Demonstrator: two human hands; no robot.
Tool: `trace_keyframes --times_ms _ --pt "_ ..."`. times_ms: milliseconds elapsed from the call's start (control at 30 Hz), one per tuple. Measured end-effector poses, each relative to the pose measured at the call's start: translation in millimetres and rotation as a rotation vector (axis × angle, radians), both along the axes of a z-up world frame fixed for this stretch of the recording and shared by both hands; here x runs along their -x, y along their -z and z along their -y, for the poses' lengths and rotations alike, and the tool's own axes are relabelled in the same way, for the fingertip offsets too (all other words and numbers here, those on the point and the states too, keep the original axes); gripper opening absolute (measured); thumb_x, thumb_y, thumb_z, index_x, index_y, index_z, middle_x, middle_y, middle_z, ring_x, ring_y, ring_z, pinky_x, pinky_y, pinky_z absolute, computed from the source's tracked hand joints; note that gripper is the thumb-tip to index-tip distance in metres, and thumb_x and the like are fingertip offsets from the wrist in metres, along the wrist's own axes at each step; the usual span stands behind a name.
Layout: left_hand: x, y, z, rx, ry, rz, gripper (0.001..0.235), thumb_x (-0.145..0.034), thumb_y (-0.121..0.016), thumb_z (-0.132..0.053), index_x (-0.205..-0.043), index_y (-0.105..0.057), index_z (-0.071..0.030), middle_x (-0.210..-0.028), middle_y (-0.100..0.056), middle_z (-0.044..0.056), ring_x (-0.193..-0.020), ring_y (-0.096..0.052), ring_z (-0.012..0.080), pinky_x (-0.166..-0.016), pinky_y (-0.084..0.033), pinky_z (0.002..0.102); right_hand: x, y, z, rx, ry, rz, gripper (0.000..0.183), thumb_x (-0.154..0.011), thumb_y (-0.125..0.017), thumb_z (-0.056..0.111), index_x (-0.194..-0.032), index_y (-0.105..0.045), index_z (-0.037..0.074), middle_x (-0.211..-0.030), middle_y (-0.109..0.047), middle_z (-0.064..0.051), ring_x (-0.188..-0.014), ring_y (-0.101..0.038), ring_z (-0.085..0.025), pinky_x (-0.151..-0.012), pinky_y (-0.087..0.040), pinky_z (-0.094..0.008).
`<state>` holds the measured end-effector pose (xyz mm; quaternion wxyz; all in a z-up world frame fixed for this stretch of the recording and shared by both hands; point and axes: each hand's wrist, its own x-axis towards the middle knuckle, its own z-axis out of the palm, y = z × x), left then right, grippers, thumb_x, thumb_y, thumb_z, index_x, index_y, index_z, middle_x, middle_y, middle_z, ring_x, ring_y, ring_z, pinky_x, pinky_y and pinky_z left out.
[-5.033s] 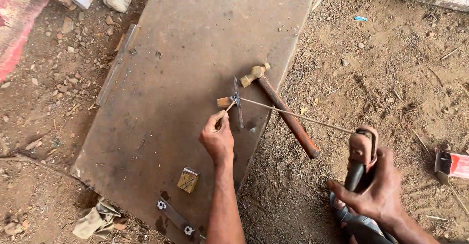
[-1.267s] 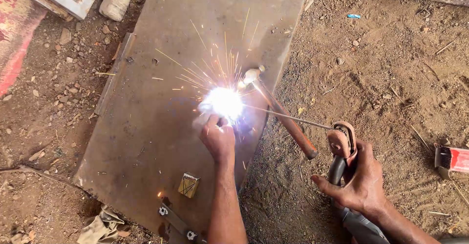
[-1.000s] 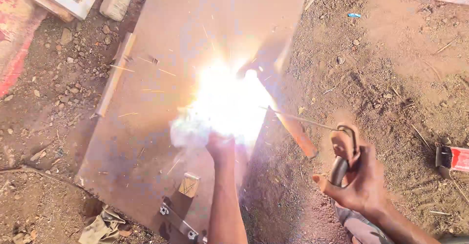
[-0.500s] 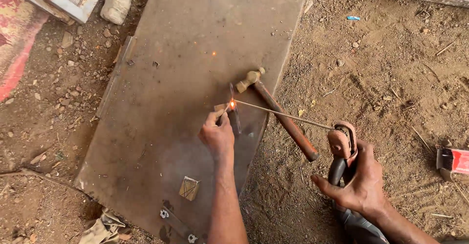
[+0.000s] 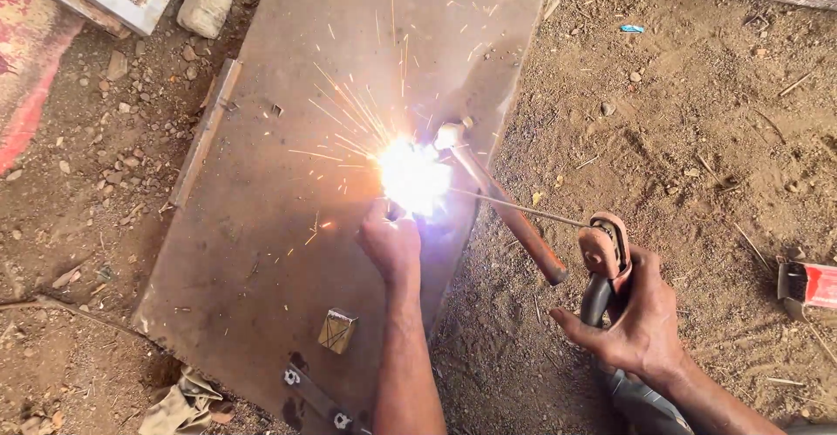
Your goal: The recorder is welding metal components onto a flat plate.
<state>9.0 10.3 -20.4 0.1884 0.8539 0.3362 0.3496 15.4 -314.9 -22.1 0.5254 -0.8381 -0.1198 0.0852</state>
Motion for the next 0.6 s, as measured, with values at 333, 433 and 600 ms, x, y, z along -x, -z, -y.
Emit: trace_keyframes --times_ms 333,433,600 --pt "4 -11 6 0.069 -0.028 0.038 0.013 -0.085 -0.075 -0.011 -0.095 -0.078 -0.004 -0.090 -0.079 0.016 -0.079 -0.077 0.0277 -0.070 -0.059 0.040 4 1 8 0.024 0.020 0.048 0.095 -0.055 -0.088 0.041 -0.122 -0.043 -0.007 -0.081 -0.063 -0.015 -0.061 -0.069 -0.024 -0.054 -0.060 -0.037" --pt "13 -17 7 0.150 -0.053 0.031 0.016 -0.087 -0.077 -0.011 -0.099 -0.076 -0.001 -0.092 -0.079 0.015 -0.079 -0.078 0.0247 -0.070 -0.060 0.038 2 -9 4 0.052 0.019 -0.074 0.100 -0.056 -0.089 0.047 -0.126 -0.041 -0.006 -0.071 -0.066 -0.013 -0.059 -0.071 -0.024 -0.055 -0.061 -0.038" --pt "33 -30 17 0.156 -0.071 0.039 0.016 -0.087 -0.078 -0.009 -0.099 -0.076 0.001 -0.092 -0.079 0.015 -0.080 -0.078 0.0233 -0.069 -0.060 0.037 2 4 4 0.057 -0.024 -0.033 0.101 -0.056 -0.091 0.045 -0.129 -0.041 -0.006 -0.077 -0.065 -0.015 -0.063 -0.073 -0.025 -0.056 -0.062 -0.037"
